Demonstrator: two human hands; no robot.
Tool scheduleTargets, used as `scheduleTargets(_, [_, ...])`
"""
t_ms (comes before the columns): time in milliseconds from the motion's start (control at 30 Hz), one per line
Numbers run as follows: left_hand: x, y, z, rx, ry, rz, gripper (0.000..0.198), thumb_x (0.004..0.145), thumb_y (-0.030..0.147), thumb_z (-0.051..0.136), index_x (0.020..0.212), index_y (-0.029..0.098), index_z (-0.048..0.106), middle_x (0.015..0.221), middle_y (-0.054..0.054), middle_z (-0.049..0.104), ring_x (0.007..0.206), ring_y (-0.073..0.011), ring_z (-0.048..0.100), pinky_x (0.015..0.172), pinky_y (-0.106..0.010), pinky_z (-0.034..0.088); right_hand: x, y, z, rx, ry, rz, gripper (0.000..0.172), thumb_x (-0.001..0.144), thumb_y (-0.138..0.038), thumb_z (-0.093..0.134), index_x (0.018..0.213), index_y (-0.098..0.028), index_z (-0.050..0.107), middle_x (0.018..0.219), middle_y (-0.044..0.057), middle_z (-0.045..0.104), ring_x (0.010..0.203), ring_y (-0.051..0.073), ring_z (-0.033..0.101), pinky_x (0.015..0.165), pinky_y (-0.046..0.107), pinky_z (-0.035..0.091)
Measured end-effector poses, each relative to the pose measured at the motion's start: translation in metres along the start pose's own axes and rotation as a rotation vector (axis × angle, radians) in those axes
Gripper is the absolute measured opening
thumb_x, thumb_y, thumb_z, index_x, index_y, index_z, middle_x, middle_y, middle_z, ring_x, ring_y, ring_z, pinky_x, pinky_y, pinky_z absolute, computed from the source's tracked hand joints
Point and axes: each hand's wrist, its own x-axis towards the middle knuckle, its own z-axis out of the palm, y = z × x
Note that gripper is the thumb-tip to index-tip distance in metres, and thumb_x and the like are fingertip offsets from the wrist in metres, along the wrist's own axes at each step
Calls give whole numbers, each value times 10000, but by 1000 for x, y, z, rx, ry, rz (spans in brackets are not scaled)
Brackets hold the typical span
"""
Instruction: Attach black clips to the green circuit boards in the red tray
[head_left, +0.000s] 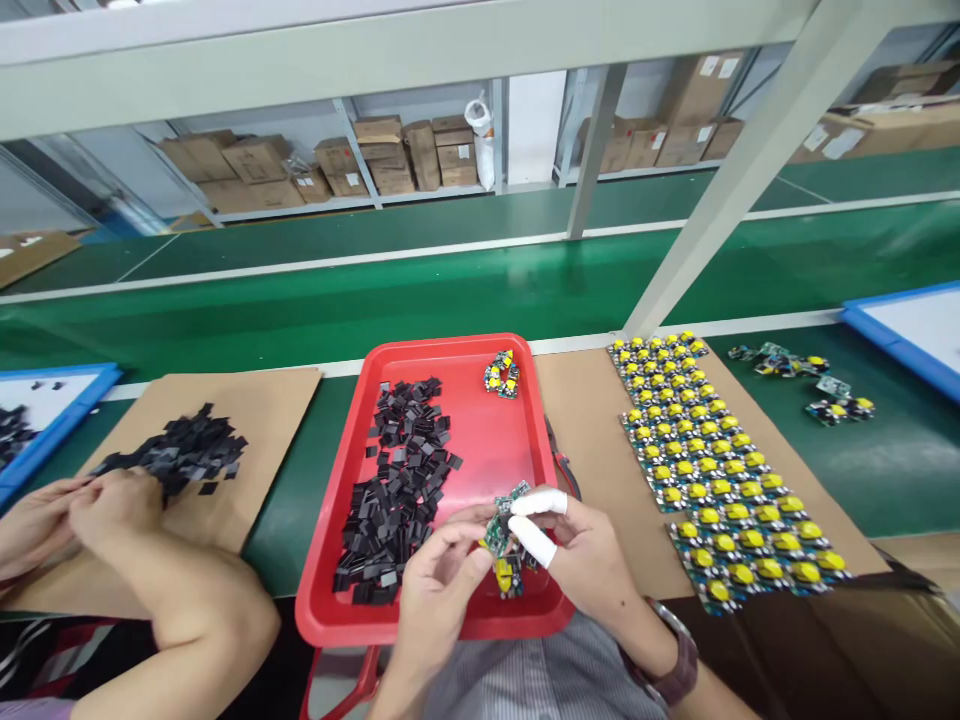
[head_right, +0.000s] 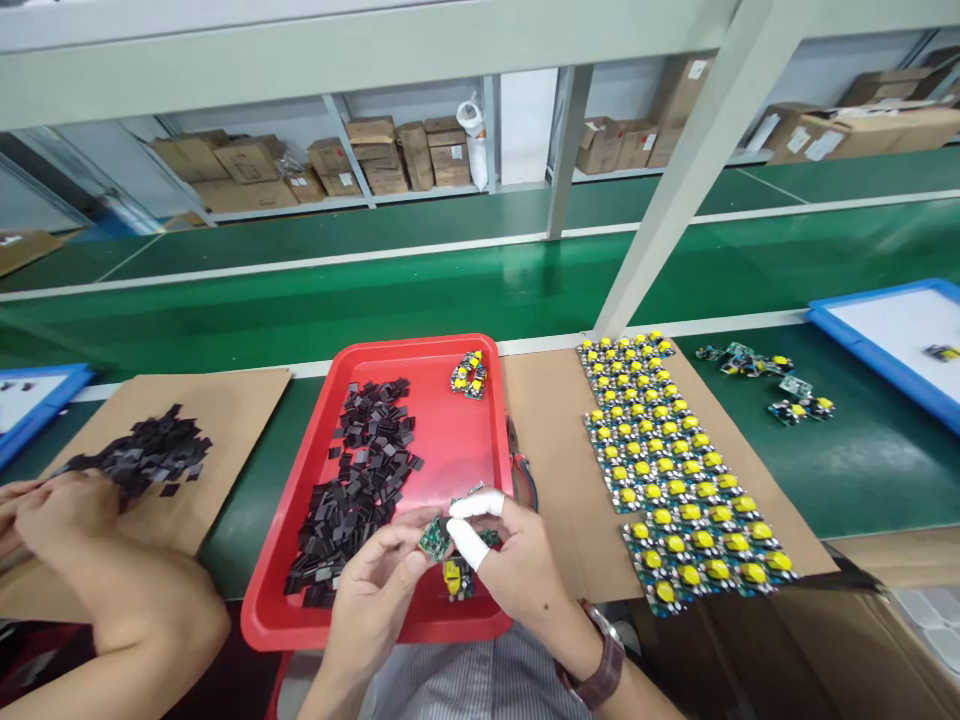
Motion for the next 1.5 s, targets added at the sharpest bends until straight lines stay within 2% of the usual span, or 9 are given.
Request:
scheduleTargets(67, [0,-1,0,19,48,-25,86,841,240,804,905,199,763,1167,-103,749,1145,-266,698,974,-347,567,1,-3,-1,-50,12,-56,68,834,-208,722,898,-198,744,881,52,740,771,185,744,730,290,637])
scheduleTargets(200, [0,-1,1,103,89,-5,351,830,273,815,1170,218,743,1146,-106,733,1112,-258,698,986,-353,562,0,-7,1,-124,43,-88,64,828,-193,707,874,-197,752,812,37,722,681,155,692,634,251,597])
scheduleTargets(267, [-2,-1,2,166,54,28,355,861,276,782,1210,223,744,1225,-115,699,1190,-268,658,1034,-354,536,-2,-7,3,-130,32,-69,67,829,-200,702,871,-195,753,806,39,723,657,153,680,612,252,587])
scheduleTargets(600, [-11,-5,-2,136,-4,-37,323,897,219,749,1213,281,757,1344,-98,707,1277,-269,644,1076,-362,528,-16,-1,6,-273,-8,-53,97,895,-170,647,896,-229,725,793,-3,652,667,139,633,627,255,526])
scheduleTargets(867, [-9,-5,-2,123,11,-7,311,849,204,794,1157,244,789,1296,-127,735,1182,-288,701,947,-360,609,-19,-1,8,-435,2,-324,149,944,-116,593,959,-229,689,792,2,605,678,142,597,640,271,497])
scheduleTargets(1167, [-7,-4,1,194,61,38,249,792,222,838,1041,236,829,1197,-131,769,1126,-308,728,932,-402,627,-19,10,10,-489,6,-292,147,934,-137,589,931,-224,707,765,8,593,658,157,581,616,292,495])
scheduleTargets(1267, [-8,-4,4,161,101,22,291,780,241,852,1069,232,822,1207,-123,767,1124,-305,731,955,-400,621,-16,13,5,-349,-56,-232,160,954,-170,628,1044,-245,737,861,30,688,737,169,664,673,298,564])
scheduleTargets(1333, [-7,-5,6,114,145,4,334,785,263,854,1115,241,806,1220,-108,769,1140,-298,729,1000,-402,601,-16,12,0,-280,-89,-194,284,951,-173,665,1213,-277,702,992,40,729,845,181,713,771,315,610])
scheduleTargets(1500, [-6,-7,6,61,200,-7,344,785,281,862,1122,249,798,1168,-83,798,1116,-281,747,1041,-408,580,-20,6,-2,-464,-180,-422,482,963,-79,606,1401,-280,601,1275,105,657,1178,246,640,1019,437,568])
